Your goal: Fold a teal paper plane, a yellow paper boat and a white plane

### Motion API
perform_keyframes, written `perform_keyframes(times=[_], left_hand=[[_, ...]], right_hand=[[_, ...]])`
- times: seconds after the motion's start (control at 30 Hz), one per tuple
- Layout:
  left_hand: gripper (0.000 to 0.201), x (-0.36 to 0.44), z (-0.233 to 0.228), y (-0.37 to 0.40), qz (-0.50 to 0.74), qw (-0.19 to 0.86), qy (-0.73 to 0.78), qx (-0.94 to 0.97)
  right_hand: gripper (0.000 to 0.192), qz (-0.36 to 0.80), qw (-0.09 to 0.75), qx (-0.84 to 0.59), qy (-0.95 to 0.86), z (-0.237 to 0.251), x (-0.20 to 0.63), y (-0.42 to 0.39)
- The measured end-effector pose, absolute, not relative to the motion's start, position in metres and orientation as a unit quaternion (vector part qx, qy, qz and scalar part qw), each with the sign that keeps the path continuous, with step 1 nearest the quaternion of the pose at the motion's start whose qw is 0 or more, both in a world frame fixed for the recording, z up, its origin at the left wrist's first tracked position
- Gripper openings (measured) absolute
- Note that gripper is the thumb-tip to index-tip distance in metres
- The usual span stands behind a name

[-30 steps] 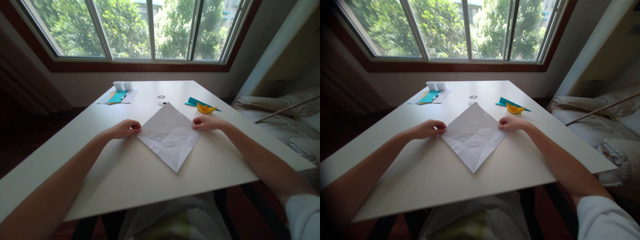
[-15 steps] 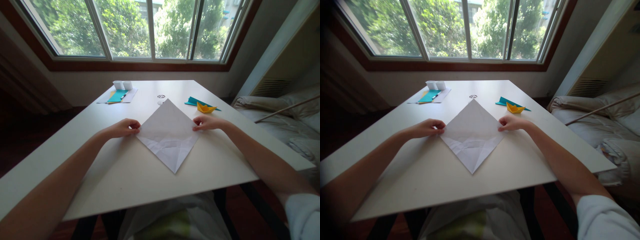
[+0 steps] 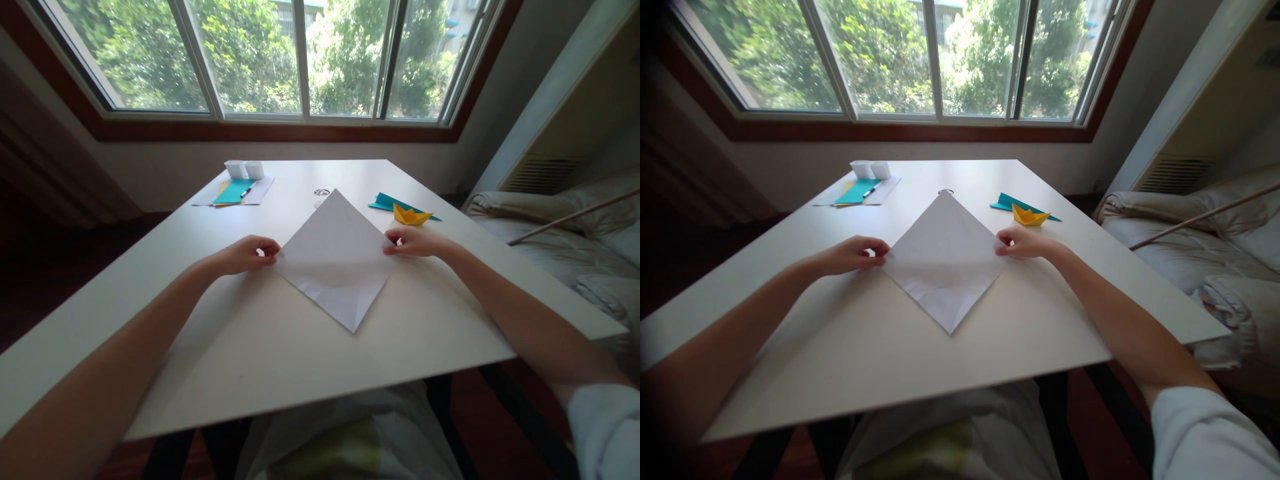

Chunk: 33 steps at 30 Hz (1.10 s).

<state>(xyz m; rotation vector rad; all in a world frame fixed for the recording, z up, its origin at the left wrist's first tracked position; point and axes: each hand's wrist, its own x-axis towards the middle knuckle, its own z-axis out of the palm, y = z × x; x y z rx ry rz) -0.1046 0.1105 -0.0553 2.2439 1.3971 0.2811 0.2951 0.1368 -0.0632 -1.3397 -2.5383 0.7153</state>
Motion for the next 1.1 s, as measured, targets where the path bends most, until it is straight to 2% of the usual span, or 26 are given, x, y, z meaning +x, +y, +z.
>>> perform_keyframes(times=[0.33,0.57,0.87,1.1], left_hand=[[0.032,-0.113,-0.065,0.119,0.129,0.18,0.495,0.84],[0.03,-0.115,-0.065,0.119,0.111,0.18,0.46,0.863],[0.024,-0.114,-0.058,0.115,0.084,0.12,0.403,0.903],[0.023,-0.11,-0.056,0.114,0.067,0.103,0.404,0.906]], right_hand=[[0.021,0.17,0.132,-0.431,-0.876,-0.064,0.294,0.135],[0.014,0.143,0.102,-0.37,-0.912,-0.063,0.294,0.135],[0.036,0.139,0.091,-0.357,-0.919,-0.061,0.287,0.127],[0.043,0.181,0.051,-0.342,-0.921,-0.06,0.284,0.126]])
